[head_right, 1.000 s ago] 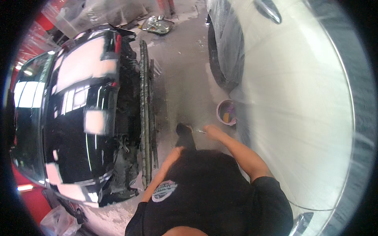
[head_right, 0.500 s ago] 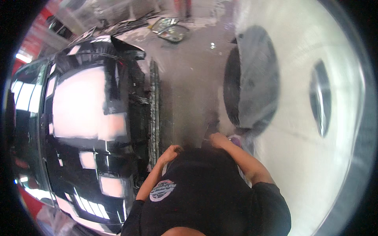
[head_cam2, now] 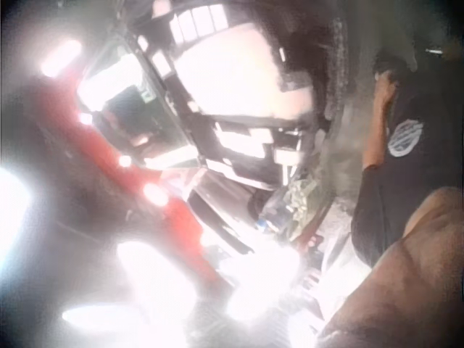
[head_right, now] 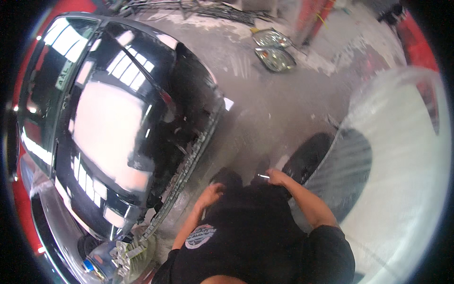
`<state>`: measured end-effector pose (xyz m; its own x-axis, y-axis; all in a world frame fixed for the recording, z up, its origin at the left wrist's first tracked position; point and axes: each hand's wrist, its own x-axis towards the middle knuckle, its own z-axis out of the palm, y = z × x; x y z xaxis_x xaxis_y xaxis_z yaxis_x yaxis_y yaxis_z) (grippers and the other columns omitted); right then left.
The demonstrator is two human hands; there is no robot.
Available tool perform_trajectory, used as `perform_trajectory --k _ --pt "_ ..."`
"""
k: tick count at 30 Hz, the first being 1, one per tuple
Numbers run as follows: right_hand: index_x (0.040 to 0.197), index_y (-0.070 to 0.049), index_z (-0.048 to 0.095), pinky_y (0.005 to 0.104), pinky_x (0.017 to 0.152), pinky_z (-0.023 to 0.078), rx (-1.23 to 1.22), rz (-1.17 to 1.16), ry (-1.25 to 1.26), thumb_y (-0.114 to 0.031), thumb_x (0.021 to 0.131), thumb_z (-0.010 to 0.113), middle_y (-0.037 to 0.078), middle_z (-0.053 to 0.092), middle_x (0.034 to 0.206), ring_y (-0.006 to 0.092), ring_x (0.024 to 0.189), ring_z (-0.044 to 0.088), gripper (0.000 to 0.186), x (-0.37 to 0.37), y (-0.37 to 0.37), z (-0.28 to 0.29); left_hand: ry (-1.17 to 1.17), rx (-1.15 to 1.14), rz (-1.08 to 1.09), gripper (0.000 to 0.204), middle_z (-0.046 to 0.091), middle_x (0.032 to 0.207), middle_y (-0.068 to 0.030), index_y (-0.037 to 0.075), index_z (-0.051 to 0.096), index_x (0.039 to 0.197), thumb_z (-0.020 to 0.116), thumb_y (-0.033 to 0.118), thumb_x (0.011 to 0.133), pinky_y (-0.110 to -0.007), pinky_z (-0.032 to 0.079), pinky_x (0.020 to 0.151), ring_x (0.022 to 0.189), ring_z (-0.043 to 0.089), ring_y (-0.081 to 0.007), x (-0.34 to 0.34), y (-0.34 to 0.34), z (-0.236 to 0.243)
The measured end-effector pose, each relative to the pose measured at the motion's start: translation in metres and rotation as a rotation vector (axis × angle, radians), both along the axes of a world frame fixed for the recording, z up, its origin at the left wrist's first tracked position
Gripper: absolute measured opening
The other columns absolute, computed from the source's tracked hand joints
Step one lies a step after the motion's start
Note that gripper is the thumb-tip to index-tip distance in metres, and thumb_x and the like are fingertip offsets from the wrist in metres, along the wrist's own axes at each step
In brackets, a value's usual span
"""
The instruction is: The person retrieves a wrench from a tool bag, walks through a workshop, and kneels at the front of a black car. They use the wrench to loosen and remove bolts from the car's front bumper area, then remove a small plastic clip from the bumper.
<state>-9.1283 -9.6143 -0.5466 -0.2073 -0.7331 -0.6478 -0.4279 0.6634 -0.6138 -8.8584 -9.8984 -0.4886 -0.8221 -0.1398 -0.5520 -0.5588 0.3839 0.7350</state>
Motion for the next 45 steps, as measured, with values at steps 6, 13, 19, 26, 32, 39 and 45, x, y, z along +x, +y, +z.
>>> perform_trajectory --k 6,13,19,26,32,39,45 --pt "0.106 -0.008 0.074 0.0416 0.081 0.054 0.193 -0.062 -0.256 -0.012 0.074 0.074 0.014 0.075 0.095 0.0275 0.094 0.072 0.032 -0.085 -0.021 -0.009 -0.019 0.084 0.075 0.033 0.074 0.115 -0.0200 0.003 0.072 0.117 0.064 0.007 0.086 -0.047 0.053 0.097 0.112 0.069 -0.0395 -0.063 -0.006 -0.024" --pt "0.109 -0.007 0.074 0.0412 0.083 0.054 0.112 0.071 -0.167 -0.011 0.082 0.067 0.016 0.075 0.097 0.0270 0.095 0.072 0.029 -0.171 -0.095 0.056 -0.067 0.180 0.195 0.037 0.075 0.118 -0.0180 0.001 0.070 0.123 0.063 0.010 0.089 -0.042 0.053 0.098 0.113 0.069 -0.0329 -0.118 -0.033 -0.025" --pt "0.113 -0.004 0.072 0.0435 0.080 0.053 0.233 0.322 -0.230 -0.012 0.087 0.060 0.017 0.075 0.100 0.0282 0.093 0.072 0.030 -0.255 -0.141 0.080 -0.135 0.374 0.459 0.040 0.074 0.120 -0.0152 0.001 0.067 0.131 0.056 0.005 0.092 -0.036 0.051 0.100 0.115 0.067 -0.0273 -0.140 -0.016 -0.017" --pt "0.122 -0.006 0.069 0.0360 0.073 0.051 0.317 0.599 -0.513 -0.016 0.087 0.063 0.008 0.069 0.093 0.0191 0.084 0.063 0.037 -0.377 -0.190 -0.013 -0.221 0.620 0.796 0.042 0.074 0.117 -0.0066 0.002 0.065 0.137 0.067 0.018 0.098 -0.031 0.051 0.095 0.106 0.065 -0.0153 -0.262 0.035 -0.023" --pt "0.124 -0.009 0.069 0.0296 0.055 0.043 0.539 0.601 -0.670 -0.016 0.085 0.064 -0.001 0.059 0.079 0.0107 0.064 0.052 0.040 -0.452 -0.240 -0.018 -0.084 0.617 0.879 0.039 0.073 0.120 -0.0121 -0.001 0.066 0.132 0.071 0.014 0.097 -0.031 0.051 0.097 0.109 0.066 -0.0175 -0.319 0.062 -0.059" --pt "0.118 -0.002 0.069 0.0330 0.056 0.054 0.232 0.069 -0.487 -0.005 0.089 0.056 0.006 0.065 0.079 0.0149 0.064 0.067 0.031 -0.478 -0.340 -0.159 0.074 -0.524 1.176 0.021 0.069 0.102 -0.0235 -0.002 0.070 0.112 0.065 0.006 0.093 -0.044 0.053 0.087 0.094 0.067 -0.0394 -0.363 -0.054 -0.056" --pt "0.142 0.000 0.050 0.0374 0.066 0.061 -0.214 -0.290 -0.587 -0.011 0.103 0.052 0.013 0.066 0.090 0.0234 0.075 0.071 0.040 -0.500 -0.463 -0.245 0.252 -1.090 1.126 0.030 0.063 0.113 -0.0197 0.001 0.068 0.117 0.066 0.002 0.087 -0.050 0.046 0.095 0.108 0.058 -0.0414 -0.349 -0.106 -0.138"
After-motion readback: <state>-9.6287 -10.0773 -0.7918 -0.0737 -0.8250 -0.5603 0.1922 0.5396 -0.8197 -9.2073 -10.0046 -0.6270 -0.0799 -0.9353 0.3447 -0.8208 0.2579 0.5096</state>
